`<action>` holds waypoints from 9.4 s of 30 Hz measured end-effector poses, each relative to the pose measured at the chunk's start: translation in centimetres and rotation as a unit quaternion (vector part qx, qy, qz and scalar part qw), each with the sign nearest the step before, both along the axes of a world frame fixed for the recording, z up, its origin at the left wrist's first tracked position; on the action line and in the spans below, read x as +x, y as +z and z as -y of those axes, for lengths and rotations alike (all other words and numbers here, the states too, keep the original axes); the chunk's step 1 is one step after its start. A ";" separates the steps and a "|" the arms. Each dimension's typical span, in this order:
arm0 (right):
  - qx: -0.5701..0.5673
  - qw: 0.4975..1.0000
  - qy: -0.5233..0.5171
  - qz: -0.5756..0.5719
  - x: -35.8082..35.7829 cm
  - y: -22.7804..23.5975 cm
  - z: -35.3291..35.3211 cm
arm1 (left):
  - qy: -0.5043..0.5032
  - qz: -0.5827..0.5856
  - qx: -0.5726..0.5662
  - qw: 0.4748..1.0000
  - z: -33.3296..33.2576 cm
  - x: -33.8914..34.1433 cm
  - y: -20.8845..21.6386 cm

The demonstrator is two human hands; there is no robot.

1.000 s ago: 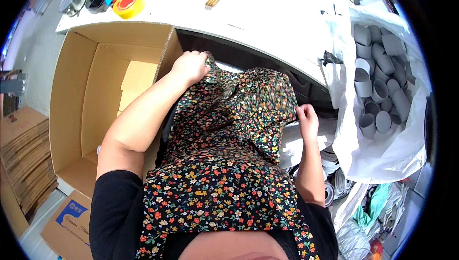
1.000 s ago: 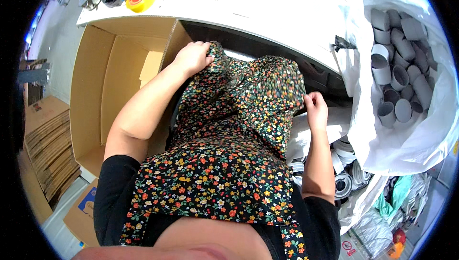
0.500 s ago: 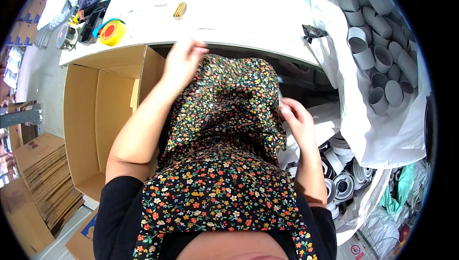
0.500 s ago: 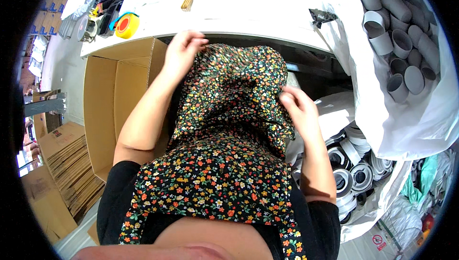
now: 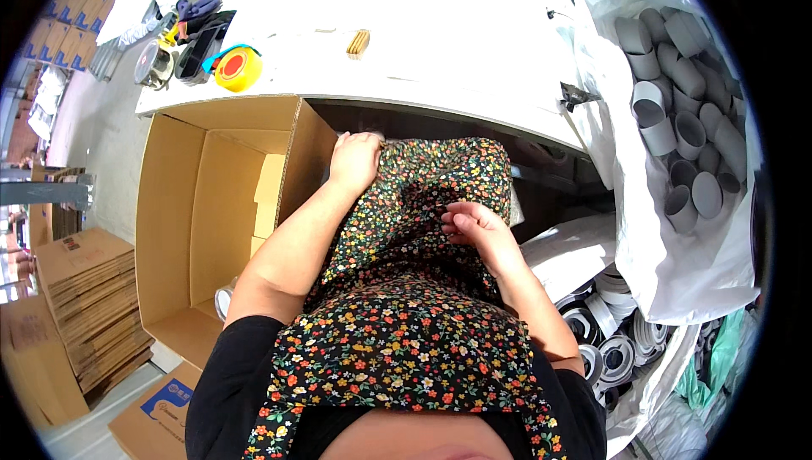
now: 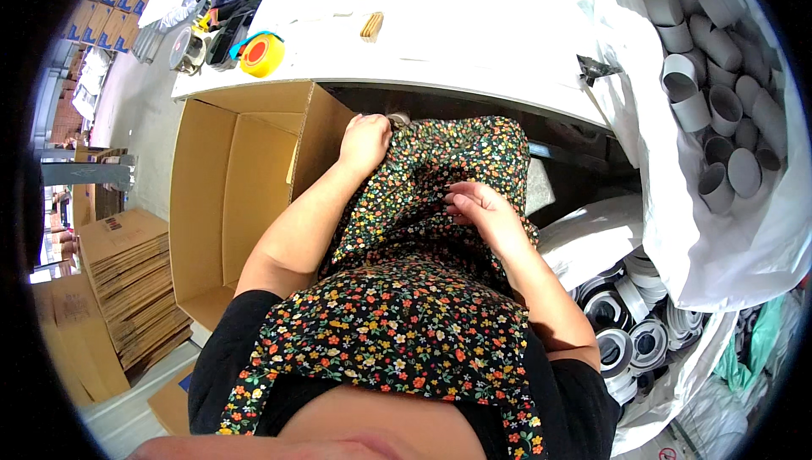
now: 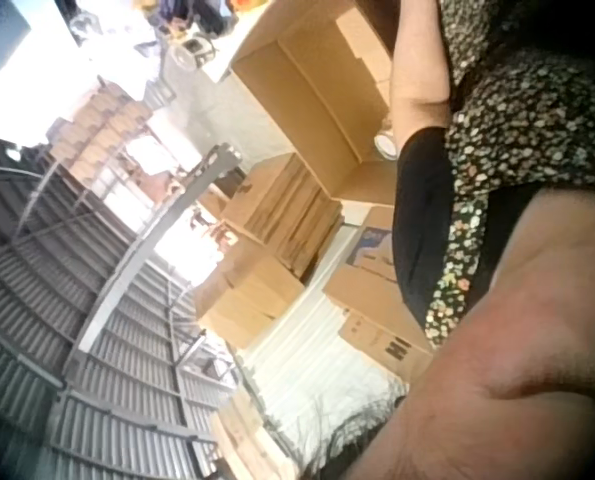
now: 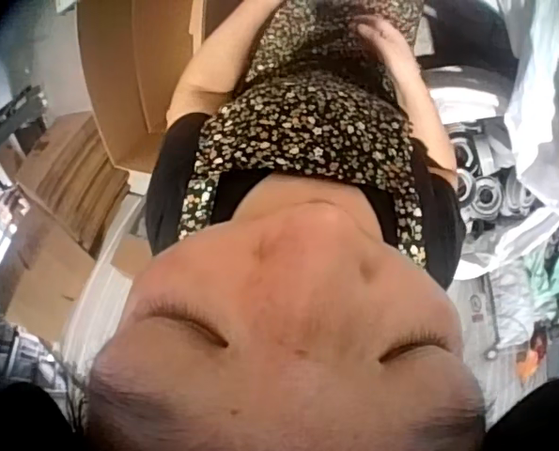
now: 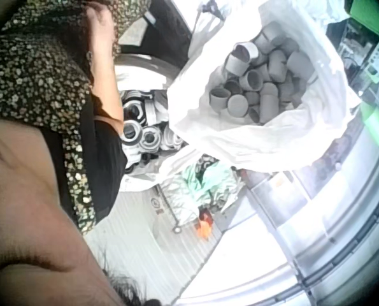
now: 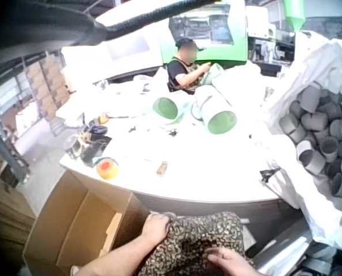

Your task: The person assembles light green plastic pitchers by attaching grey lids and placing them into clear plastic bags. The person then places the packaged pitchers into a cardboard box. The person repeats this process for multiple units throughout the clip.

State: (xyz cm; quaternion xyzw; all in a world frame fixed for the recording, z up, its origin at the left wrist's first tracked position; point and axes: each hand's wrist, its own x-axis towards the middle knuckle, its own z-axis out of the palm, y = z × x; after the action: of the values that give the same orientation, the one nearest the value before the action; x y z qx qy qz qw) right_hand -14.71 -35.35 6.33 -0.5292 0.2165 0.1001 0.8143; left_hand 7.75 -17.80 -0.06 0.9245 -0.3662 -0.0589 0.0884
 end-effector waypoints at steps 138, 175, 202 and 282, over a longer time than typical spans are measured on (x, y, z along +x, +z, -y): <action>-0.484 0.851 0.156 0.129 11.5 -10.2 -2.8 | 0.133 -0.032 0.113 0.984 3.4 18.4 9.6; -0.087 0.992 -0.053 0.078 14.0 -3.8 2.7 | -0.241 0.054 -0.627 0.739 1.3 -5.4 23.7; 0.334 0.907 -0.142 0.212 3.3 6.6 3.9 | 0.180 -0.787 -0.549 0.216 4.3 -3.6 11.8; -0.711 0.645 -0.076 0.269 -8.2 18.5 8.9 | -0.243 -0.349 -0.355 0.832 1.6 -10.1 17.2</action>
State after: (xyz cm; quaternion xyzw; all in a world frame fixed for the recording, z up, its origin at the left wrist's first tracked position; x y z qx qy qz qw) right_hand -22.93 -44.26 24.88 -0.9310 0.0318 -0.2932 0.2153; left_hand -2.31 -19.41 17.12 0.6285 -0.5195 -0.2634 0.5155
